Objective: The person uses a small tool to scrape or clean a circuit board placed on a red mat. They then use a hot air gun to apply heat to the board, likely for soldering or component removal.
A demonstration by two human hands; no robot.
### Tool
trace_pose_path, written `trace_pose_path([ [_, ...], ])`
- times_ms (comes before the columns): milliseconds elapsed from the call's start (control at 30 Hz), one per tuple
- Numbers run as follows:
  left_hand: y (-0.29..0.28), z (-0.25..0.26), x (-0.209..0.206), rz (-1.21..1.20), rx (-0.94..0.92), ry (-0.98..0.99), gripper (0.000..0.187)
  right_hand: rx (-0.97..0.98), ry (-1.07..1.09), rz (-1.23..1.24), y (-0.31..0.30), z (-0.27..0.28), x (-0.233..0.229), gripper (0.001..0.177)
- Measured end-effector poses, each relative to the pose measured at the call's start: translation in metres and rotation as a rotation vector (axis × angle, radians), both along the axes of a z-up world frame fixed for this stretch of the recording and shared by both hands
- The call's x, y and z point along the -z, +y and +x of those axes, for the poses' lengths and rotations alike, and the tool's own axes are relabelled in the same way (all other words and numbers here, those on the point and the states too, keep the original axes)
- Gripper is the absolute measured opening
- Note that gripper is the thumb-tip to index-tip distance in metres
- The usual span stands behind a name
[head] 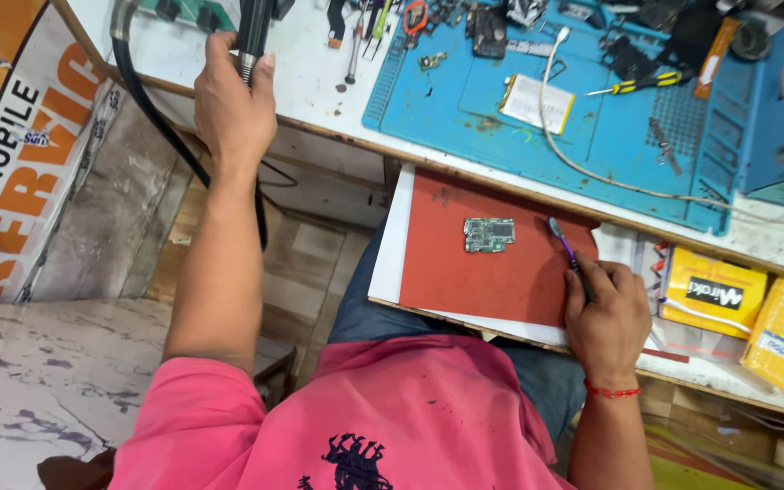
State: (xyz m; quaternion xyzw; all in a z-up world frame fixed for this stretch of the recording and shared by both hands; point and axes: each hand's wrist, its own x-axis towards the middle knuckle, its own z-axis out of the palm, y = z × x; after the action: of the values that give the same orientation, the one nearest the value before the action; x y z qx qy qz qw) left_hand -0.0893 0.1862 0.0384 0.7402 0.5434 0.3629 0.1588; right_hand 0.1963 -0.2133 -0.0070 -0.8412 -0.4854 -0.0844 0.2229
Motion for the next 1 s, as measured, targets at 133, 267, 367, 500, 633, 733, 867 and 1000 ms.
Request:
trace_pose_path([
  [133,0.005,0.003,-0.012,0.399,0.053,-0.02,0.035,0.116,0.027,0.053,0.005,0.001,-0.005,0.026],
  [267,-0.014,0.004,-0.043,0.619,0.263,0.003,0.037,0.043,0.081,0.183,0.008,-0.008,-0.031,0.039],
  [367,-0.057,0.007,-0.06,0.537,0.464,0.162,0.037,-0.082,-0.017,0.339,0.017,-0.023,-0.062,0.053],
  [500,-0.121,0.026,-0.07,0.874,0.901,0.484,0.037,-0.282,-0.211,0.336,0.035,-0.049,-0.098,0.062],
  [633,-0.158,0.027,-0.076,0.903,0.969,0.305,0.03,-0.341,-0.015,0.033,0.068,-0.053,-0.094,0.046],
  [733,-0.179,0.022,-0.068,0.914,0.96,0.009,0.023,-0.201,0.178,0.079,0.073,-0.046,-0.08,0.032],
  [867,-0.217,0.038,-0.023,0.405,1.037,-0.389,0.039,-0.183,0.378,0.279,0.067,-0.052,-0.068,0.038],
  [1000,-0.241,0.062,0.014,-0.393,0.963,-0.748,0.091,-0.304,0.65,0.201,0.069,-0.08,-0.065,0.05],
])
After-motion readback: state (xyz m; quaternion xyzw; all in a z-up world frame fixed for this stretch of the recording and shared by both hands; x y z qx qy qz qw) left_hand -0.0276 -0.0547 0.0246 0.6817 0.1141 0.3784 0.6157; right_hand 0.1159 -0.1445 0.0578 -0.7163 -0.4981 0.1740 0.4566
